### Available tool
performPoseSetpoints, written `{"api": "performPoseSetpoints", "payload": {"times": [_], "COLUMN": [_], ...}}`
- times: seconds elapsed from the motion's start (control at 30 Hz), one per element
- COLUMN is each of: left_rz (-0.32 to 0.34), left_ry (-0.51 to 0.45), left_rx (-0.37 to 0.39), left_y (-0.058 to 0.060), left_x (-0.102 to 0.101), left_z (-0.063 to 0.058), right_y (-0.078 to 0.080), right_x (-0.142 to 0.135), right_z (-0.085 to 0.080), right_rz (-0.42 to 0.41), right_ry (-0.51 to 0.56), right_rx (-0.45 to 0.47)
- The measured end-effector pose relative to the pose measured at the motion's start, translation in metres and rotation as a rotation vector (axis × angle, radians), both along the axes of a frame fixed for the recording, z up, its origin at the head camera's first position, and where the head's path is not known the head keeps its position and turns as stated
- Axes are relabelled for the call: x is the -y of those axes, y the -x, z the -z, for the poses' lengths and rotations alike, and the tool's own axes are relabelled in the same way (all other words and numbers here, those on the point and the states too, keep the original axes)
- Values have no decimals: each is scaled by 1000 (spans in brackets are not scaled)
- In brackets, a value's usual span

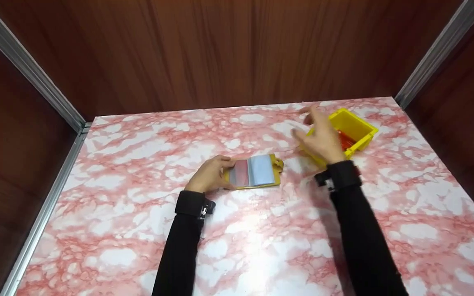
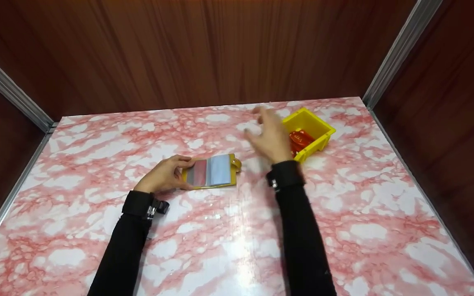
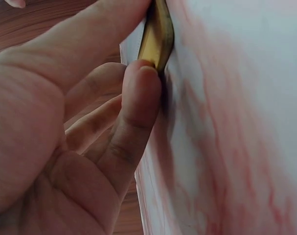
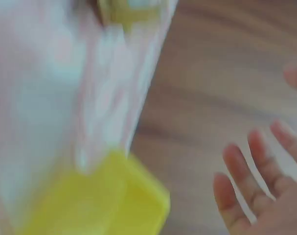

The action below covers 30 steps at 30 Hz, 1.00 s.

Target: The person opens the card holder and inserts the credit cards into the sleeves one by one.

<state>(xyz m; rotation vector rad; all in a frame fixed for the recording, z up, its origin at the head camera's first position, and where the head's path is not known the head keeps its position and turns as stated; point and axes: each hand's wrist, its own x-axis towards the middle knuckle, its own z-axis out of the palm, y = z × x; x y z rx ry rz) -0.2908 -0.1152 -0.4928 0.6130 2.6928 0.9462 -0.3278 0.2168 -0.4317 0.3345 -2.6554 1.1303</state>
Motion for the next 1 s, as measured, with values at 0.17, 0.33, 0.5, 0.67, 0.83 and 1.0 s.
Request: {"api": "performPoseSetpoints", "payload": {"times": [0.17, 0.33, 0.5, 0.67, 0.83, 1.0], "left_rz": [-9, -15, -23, -18, -16, 0], "left_ry": [-12, -17, -13, 0, 4, -1], "left_rx": [9, 12, 21, 0, -10, -16], "left_y": [2, 1, 0, 0, -1, 2], "left_x": [0, -1, -2, -3, -3, -1], "left_z": [1, 1, 0, -1, -1, -2], "right_y": [11, 19, 29, 36, 42, 45], "right_x": [-53, -86, -97, -95, -91, -89], "right_z": [-15, -10, -1, 7, 12, 11], "right_rz": [181, 243, 211, 196, 188, 162], "right_ry": [-112, -189, -316, -497, -602, -588], "right_rx": [40, 214, 394, 465, 489, 495]}}
